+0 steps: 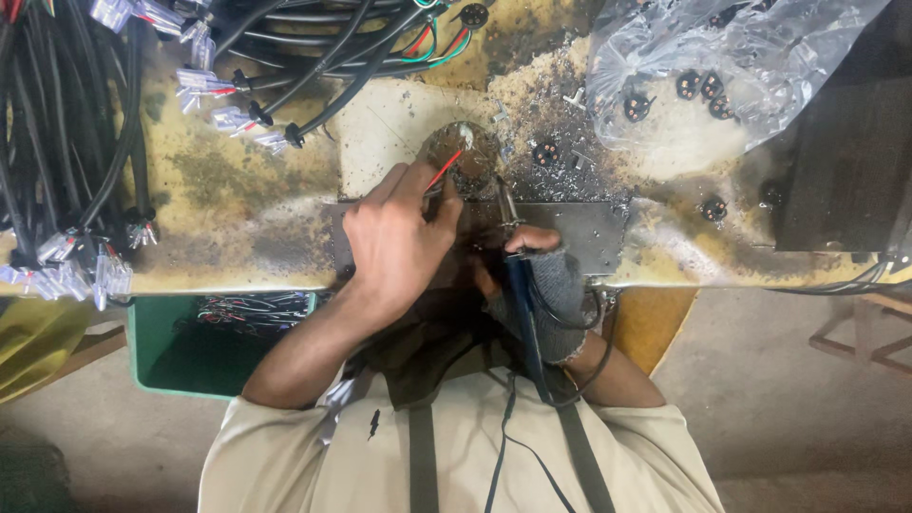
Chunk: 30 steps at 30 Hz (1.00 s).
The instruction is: The person uses a soldering iron to join exposed wire ends to small black connectors on a workbench. They repeatedly pick up connectors, align wires, apply heat, and place finished units aside.
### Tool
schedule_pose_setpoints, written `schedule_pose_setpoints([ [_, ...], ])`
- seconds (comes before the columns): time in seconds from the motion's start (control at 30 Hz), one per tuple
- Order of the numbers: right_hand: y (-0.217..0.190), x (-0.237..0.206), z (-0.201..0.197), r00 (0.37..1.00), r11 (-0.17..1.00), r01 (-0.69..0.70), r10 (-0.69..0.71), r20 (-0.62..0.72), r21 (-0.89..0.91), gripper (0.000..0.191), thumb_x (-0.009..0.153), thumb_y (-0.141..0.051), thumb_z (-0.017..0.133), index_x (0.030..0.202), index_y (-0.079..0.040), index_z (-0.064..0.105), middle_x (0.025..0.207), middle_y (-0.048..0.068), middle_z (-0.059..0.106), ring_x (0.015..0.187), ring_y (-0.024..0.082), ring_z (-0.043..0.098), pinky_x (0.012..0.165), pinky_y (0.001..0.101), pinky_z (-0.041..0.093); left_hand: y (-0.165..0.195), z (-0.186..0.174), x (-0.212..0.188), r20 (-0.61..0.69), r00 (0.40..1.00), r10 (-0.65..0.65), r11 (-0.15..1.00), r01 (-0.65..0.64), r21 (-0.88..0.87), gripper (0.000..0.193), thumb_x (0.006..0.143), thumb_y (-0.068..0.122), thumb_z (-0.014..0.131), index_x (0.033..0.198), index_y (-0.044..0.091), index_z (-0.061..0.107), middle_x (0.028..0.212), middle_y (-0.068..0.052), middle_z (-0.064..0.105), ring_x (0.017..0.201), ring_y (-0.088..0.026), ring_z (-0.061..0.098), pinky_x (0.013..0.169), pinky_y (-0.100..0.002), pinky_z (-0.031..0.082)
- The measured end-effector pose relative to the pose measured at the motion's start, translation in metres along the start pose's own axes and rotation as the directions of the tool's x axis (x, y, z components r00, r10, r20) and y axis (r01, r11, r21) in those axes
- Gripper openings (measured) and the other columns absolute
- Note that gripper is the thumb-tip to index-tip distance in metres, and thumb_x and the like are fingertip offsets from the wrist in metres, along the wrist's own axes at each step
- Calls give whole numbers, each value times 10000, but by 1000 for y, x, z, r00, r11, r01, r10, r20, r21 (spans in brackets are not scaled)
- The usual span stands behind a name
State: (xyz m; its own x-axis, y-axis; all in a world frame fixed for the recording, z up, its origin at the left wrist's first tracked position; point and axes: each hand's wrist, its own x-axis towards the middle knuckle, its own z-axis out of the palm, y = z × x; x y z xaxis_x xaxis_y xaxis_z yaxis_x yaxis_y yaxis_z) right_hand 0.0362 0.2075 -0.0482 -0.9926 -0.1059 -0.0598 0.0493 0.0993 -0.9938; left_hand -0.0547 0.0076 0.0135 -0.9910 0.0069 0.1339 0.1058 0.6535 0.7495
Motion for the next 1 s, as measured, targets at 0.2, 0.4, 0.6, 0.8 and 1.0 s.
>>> schedule_pose_setpoints([
  [0.2, 24, 0, -11, 850, 546, -452, 503, 156, 705, 229, 1019, -35, 459, 1240, -53, 517, 1151, 150, 653, 980, 168, 690, 841, 261, 562, -7, -22, -18, 310, 951, 12, 970, 64, -236, 146, 831, 125, 813, 785, 46, 699, 692, -94, 656, 560, -224, 634, 549, -360, 469],
  [0.4, 7, 11, -9, 991, 979, -96, 111, -77, 182, 333, 1034, -235, 582, 1166, 45, 461, 1013, 213, 614, 848, 250, 649, 767, 295, 538, -5, -15, -38, 118, 991, 59, 944, -17, -329, 117, 863, 80, 833, 874, 33, 726, 769, -90, 674, 596, -208, 617, 551, -339, 452],
  [0.6, -6, 13, -8, 964, 821, -250, 259, 55, 513, 363, 1013, -170, 739, 1192, 68, 533, 1048, 159, 635, 859, 204, 615, 783, 276, 487, -4, -13, -42, 131, 991, 16, 926, 35, -376, 90, 873, 79, 824, 909, 39, 751, 762, -74, 677, 550, -173, 606, 506, -316, 440],
  [0.8, -43, 15, -3, 937, 707, 276, -349, 18, -651, 515, 807, -141, 868, 1173, -96, 509, 1091, 89, 504, 950, 240, 557, 862, 311, 465, -1, -6, -39, 159, 976, 146, 946, -91, -312, 88, 885, 124, 796, 890, 58, 738, 828, -84, 696, 686, -277, 680, 583, -378, 500],
  [1.0, -42, 1, -12, 966, 979, 75, -118, -230, -190, 506, 925, -74, 817, 1279, -65, 456, 1119, 57, 603, 946, 143, 651, 835, 253, 525, 1, -4, -37, 198, 976, 91, 956, -30, -291, 94, 871, 132, 794, 879, 57, 737, 788, -95, 667, 659, -305, 667, 571, -409, 497],
])
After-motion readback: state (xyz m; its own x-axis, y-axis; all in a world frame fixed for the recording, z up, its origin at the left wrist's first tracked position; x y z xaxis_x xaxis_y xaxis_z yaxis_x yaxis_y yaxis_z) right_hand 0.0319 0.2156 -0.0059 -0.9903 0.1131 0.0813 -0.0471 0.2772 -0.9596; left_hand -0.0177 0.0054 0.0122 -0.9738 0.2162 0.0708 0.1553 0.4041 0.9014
